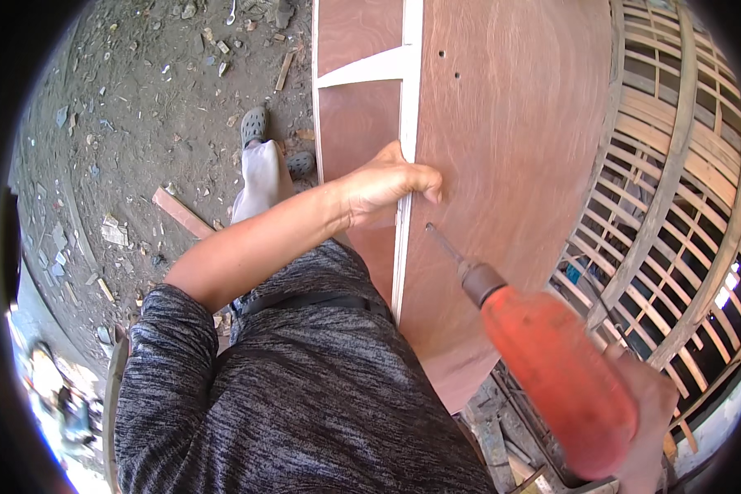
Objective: The person positions a wooden strip onto a cabinet frame, drills pilot holes using a power drill, and retrieves screws from a plastic bag to fasten the strip to the cabinet with the drill.
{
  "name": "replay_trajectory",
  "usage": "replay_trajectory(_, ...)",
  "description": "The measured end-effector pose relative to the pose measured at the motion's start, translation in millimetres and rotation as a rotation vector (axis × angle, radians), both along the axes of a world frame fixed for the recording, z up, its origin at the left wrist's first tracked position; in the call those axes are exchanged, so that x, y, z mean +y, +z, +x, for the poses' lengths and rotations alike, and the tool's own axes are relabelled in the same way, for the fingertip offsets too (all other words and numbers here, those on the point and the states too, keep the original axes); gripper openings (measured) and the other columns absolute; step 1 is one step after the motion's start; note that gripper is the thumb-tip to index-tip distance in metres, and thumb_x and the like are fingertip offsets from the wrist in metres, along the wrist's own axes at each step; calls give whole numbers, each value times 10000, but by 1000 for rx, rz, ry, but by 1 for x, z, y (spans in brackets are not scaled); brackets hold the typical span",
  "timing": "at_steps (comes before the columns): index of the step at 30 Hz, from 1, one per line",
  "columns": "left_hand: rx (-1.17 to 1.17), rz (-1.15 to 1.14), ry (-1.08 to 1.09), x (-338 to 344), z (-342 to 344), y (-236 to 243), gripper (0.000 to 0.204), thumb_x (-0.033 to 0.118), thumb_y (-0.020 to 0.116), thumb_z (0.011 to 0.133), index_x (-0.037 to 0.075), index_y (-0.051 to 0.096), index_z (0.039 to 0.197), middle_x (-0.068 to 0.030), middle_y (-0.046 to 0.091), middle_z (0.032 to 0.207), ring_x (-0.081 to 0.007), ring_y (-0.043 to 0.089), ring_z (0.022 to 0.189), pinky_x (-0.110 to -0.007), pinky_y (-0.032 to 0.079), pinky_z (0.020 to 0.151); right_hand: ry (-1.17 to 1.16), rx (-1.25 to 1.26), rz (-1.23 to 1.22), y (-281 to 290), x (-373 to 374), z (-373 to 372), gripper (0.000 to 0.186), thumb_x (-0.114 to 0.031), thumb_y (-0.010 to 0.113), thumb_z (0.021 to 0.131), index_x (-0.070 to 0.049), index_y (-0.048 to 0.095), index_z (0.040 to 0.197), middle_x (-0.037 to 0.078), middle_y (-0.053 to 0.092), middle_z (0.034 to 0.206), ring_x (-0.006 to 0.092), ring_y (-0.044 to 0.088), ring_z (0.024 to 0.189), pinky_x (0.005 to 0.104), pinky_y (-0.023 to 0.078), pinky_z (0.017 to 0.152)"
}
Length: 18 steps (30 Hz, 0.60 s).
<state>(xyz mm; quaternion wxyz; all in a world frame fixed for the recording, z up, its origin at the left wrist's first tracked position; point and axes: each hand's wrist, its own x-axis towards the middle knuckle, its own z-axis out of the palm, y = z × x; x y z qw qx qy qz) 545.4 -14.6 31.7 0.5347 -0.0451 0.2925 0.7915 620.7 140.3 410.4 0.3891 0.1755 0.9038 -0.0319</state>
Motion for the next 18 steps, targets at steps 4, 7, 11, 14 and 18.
replay_trajectory(4,-44,2,-5,-1,-1,2,127,19,643,714,25,664,838,-36,610,743,-130,587,705,-322,523,643,96,-48,57,14,3,8,949,-615,780,638,-25,531,1338,118,651,1136,250,590,1031,383,414,925)
replay_trajectory(7,-47,16,-11,-1,-1,4,13,60,668,701,64,664,690,-20,614,705,-102,559,727,-282,466,720,496,-134,51,9,-1,-5,854,-547,784,674,-16,557,1304,122,644,1152,247,570,1071,384,410,945)
replay_trajectory(11,-49,-10,5,-3,0,2,17,62,671,705,61,662,691,-24,617,712,-106,565,744,-286,467,732,196,-28,139,0,-13,-19,595,-367,760,721,-52,630,1209,112,654,1087,268,553,1076,418,402,971)
replay_trajectory(14,-48,10,0,-2,-1,-1,66,42,659,706,38,663,771,-30,610,732,-120,576,740,-304,495,687,517,-66,84,-2,-22,-23,525,-279,746,738,-52,641,1199,113,658,1058,276,555,1071,409,396,994)
replay_trajectory(18,-40,37,-39,-6,-1,-4,123,49,681,718,36,681,841,-35,644,783,-119,586,798,-296,469,804,378,-64,76,-5,-21,-20,524,-290,715,785,-2,624,1213,134,653,1105,276,590,1016,394,409,995)
